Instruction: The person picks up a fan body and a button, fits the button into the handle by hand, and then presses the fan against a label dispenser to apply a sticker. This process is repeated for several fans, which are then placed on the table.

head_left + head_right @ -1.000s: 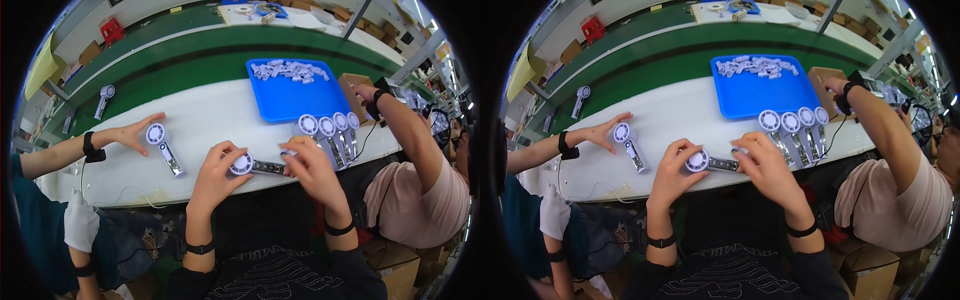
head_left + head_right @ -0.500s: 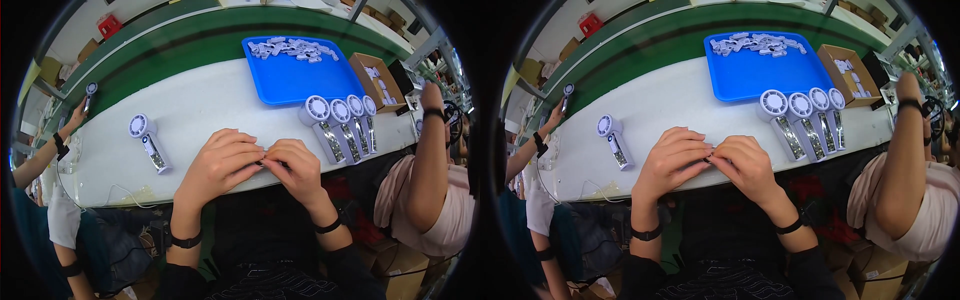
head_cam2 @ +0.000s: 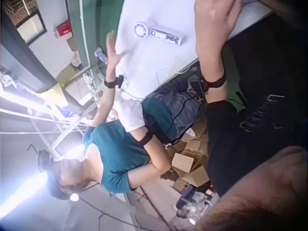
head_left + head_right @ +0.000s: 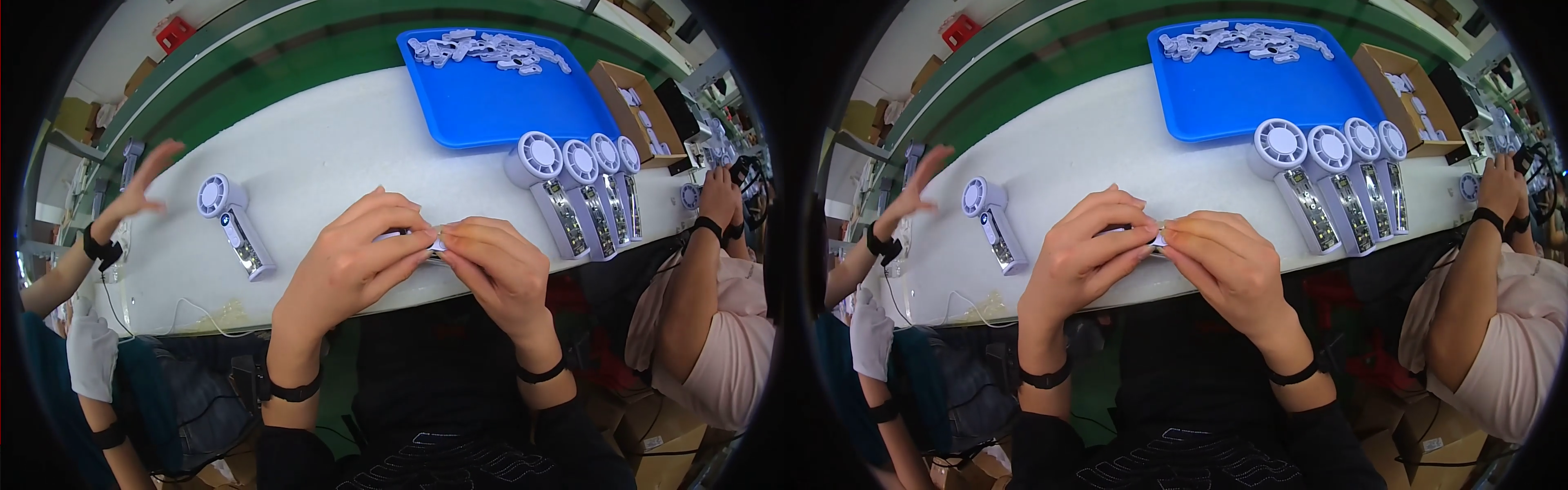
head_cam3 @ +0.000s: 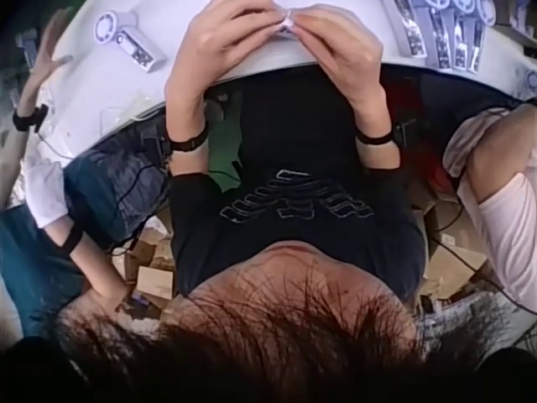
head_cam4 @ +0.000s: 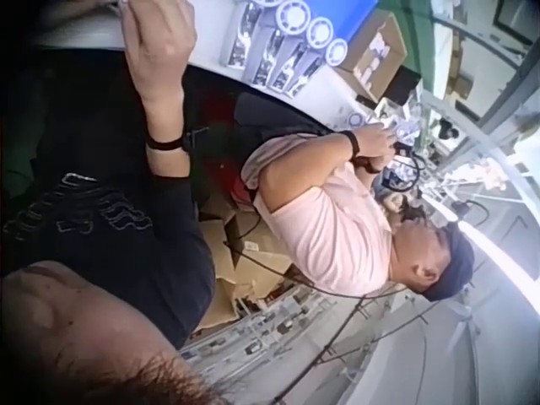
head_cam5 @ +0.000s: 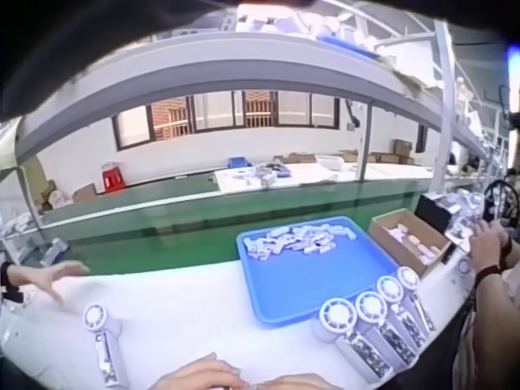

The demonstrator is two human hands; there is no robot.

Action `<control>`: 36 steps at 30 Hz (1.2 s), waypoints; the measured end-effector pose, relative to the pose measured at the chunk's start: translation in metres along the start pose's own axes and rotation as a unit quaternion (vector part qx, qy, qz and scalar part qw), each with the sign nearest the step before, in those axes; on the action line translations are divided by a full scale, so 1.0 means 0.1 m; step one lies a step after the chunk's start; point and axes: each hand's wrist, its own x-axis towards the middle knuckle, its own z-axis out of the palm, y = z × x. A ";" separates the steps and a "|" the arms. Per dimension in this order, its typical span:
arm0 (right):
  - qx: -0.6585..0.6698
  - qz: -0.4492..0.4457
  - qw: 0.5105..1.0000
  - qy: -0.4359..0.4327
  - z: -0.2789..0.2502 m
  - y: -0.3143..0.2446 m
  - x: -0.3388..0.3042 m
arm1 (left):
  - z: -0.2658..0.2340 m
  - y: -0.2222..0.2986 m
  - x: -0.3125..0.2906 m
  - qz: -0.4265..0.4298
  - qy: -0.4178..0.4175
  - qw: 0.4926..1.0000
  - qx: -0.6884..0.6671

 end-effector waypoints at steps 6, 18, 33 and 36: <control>-0.014 0.012 0.999 -0.038 -0.07 -0.12 0.03 | -0.03 0.02 -0.01 -0.029 -0.032 0.998 -0.035; 0.025 0.039 0.999 -0.006 0.00 -0.06 -0.03 | 0.10 -0.05 -0.09 0.011 -0.015 1.000 0.016; -0.060 -0.080 0.995 0.015 0.04 0.04 -0.03 | 0.13 0.06 -0.07 0.025 -0.014 0.996 0.088; -0.059 -0.087 0.994 0.012 0.04 0.04 -0.05 | 0.12 0.12 -0.08 0.034 -0.024 0.988 0.146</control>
